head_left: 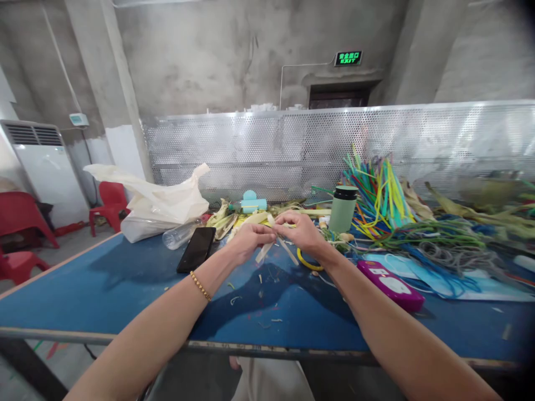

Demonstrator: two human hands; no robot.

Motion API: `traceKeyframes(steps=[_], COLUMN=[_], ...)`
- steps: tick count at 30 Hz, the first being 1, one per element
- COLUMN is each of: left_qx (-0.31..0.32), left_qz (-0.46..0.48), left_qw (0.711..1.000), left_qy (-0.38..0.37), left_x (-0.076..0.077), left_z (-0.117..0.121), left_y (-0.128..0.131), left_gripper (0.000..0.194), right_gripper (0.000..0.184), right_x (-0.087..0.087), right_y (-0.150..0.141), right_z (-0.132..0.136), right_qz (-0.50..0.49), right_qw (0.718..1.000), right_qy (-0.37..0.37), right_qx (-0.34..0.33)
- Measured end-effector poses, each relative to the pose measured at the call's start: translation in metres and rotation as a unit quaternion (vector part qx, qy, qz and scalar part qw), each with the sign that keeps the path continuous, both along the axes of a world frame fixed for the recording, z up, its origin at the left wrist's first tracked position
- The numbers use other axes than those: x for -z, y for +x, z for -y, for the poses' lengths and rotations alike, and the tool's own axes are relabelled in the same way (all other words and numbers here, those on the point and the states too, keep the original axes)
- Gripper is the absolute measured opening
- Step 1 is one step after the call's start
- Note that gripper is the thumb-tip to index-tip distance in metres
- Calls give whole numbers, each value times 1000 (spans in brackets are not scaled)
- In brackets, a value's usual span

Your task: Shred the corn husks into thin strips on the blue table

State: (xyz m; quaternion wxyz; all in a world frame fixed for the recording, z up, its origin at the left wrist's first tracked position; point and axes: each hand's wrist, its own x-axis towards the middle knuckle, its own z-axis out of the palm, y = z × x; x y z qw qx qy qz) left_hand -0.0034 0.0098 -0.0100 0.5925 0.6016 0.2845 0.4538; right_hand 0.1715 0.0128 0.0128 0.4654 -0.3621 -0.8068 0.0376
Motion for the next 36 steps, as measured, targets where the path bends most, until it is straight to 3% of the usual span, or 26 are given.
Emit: traceKeyframes(steps=[5, 9, 15, 21, 27, 36], left_qx=[25, 19, 25, 23, 21, 20], left_qz=[25, 38, 41, 41, 43, 33], left_qw=[999, 999, 998, 996, 997, 998], left_qy=[-19, -20, -50, -74, -65, -53], left_x=[-1, 2, 7, 1, -1, 3], left_z=[3, 3, 3, 8, 8, 8], left_y=[-1, 1, 5, 6, 6, 8], left_gripper=[26, 22, 21, 20, 20, 17], right_gripper=[20, 20, 13, 13, 13, 9], right_x=[-2, -3, -3, -5, -5, 0], right_y=[-5, -10, -15, -18, -19, -20], right_z=[8, 15, 19, 21, 23, 19], right_qz=[-87, -132, -96, -68, -59, -40], right_qw=[986, 973, 982, 992, 996, 997], right_qy=[-140, -178, -158, -107, -63, -61], right_qx=[-38, -63, -46, -25, -6, 11])
